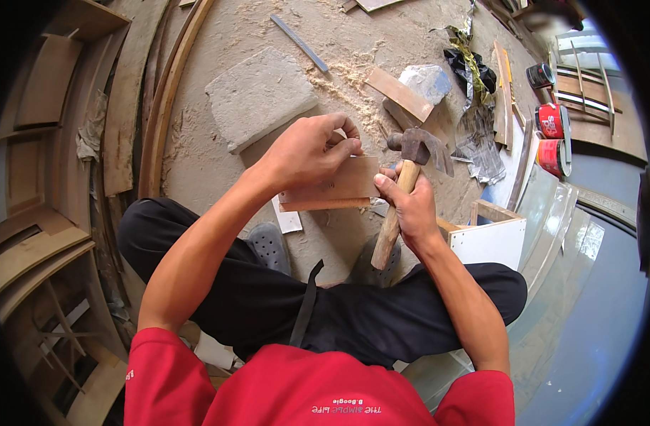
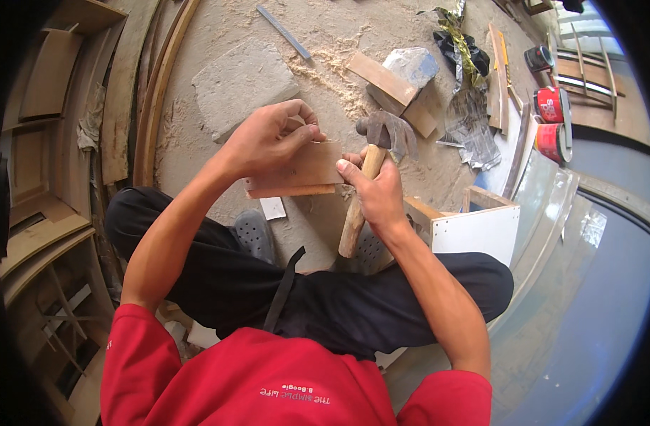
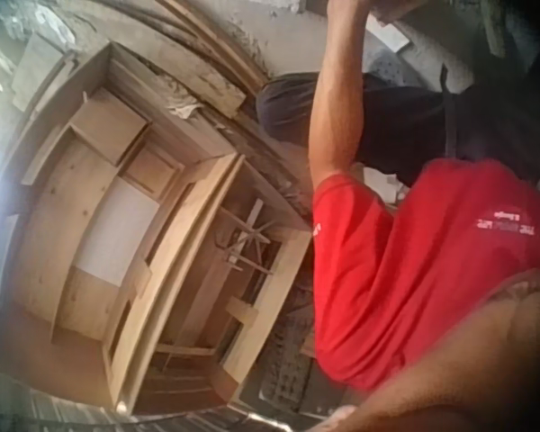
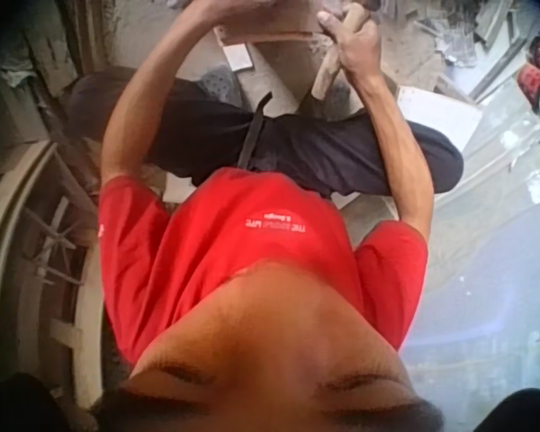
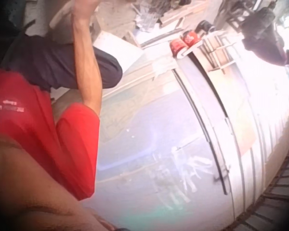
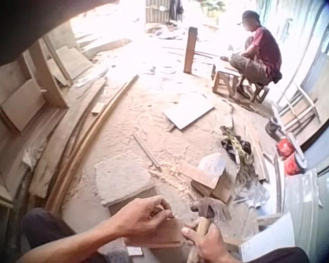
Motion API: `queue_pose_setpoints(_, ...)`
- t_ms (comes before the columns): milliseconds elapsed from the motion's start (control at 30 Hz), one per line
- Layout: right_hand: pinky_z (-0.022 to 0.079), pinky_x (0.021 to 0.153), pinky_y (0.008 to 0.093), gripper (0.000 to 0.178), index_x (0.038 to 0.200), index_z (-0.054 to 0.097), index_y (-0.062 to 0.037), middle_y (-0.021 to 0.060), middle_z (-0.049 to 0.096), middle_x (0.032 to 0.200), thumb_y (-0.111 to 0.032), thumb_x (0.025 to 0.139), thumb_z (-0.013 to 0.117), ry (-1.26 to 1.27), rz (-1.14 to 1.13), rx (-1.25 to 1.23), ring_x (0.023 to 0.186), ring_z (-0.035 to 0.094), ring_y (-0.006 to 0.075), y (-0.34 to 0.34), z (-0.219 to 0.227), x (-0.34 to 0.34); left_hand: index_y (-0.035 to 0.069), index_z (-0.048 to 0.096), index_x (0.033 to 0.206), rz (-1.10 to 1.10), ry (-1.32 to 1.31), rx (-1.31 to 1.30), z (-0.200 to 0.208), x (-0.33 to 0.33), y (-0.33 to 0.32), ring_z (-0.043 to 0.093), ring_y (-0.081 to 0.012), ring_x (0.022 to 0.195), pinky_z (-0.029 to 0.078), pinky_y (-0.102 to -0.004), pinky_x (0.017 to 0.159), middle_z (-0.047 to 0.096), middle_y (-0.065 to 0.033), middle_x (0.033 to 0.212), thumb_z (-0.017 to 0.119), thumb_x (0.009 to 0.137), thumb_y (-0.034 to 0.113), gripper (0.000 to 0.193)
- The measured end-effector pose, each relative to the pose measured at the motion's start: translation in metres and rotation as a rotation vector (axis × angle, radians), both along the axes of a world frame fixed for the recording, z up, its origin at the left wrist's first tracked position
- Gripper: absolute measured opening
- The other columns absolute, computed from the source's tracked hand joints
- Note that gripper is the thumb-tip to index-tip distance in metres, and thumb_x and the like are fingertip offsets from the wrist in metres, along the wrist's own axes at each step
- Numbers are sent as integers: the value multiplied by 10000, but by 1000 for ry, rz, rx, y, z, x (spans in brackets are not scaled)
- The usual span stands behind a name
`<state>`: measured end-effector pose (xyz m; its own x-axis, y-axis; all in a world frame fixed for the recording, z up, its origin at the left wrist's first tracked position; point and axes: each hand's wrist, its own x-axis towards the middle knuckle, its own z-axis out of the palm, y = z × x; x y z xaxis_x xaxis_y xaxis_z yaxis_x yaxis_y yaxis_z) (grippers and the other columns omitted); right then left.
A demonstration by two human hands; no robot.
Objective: The person assembles a small wooden box by fitting white and brown panels together. They use a hammer to drive nails into the joints to secure the structure. The person sits on the floor in a workshop environment surrounded by wood scraps and tools.
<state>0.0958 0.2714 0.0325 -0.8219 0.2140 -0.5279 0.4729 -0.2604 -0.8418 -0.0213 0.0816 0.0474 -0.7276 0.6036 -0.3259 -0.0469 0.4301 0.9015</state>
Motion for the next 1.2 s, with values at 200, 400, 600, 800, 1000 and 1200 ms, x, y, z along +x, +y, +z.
queue_pose_setpoints(200, 509, 816, 295, 247, 990, 518, -31, 84, 647, 994, -91, 894, 737, 22, 33, 37, 880, 602, 121, 1, -1, -4, -6, 704, 981, 90, 227, 40, 8, 3, -4, 700, -192, 820, 546, -333, 783, 738, -109, 896, 690, 917, 164, 182)
queue_pose_setpoints(400, 503, 793, 286, 214, 962, 545, -20, 83, 661, 969, -112, 902, 729, -6, 112, 103, 854, 598, 107, 5, 0, -6, 3, 718, 987, 247, 384, 10, 5, 17, 0, 697, -191, 798, 549, -326, 769, 739, -104, 894, 729, 888, 140, 169)
queue_pose_setpoints(600, 505, 768, 272, 238, 1006, 640, 24, 63, 673, 919, -160, 902, 749, -37, 111, 93, 841, 616, 102, 8, -2, -9, 31, 750, 985, 148, 300, 119, -6, 9, -2, 691, -178, 774, 554, -309, 750, 738, -92, 888, 758, 860, 90, 139)
queue_pose_setpoints(800, 495, 761, 269, 240, 997, 642, 12, 50, 663, 902, -177, 900, 753, -41, 113, 79, 835, 603, 96, 7, -1, -18, 48, 764, 970, 117, 296, 127, -16, 2, 1, 689, -183, 740, 547, -312, 644, 726, -94, 828, 780, 835, 88, 141)
queue_pose_setpoints(1000, 464, 710, 261, 261, 991, 645, -7, 13, 622, 850, -219, 892, 761, -58, 130, 120, 777, 551, 80, 8, -2, -21, 60, 770, 951, 102, 348, 95, -18, -3, 3, 685, -184, 711, 539, -311, 619, 721, -95, 802, 788, 827, 94, 130)
queue_pose_setpoints(1200, 457, 681, 260, 265, 989, 637, -13, 4, 605, 826, -223, 888, 762, -58, 135, 109, 755, 540, 72, 8, -3, -23, 57, 771, 947, 85, 376, 91, -18, -4, 3, 691, -195, 718, 546, -313, 633, 726, -98, 813, 788, 813, 83, 138)
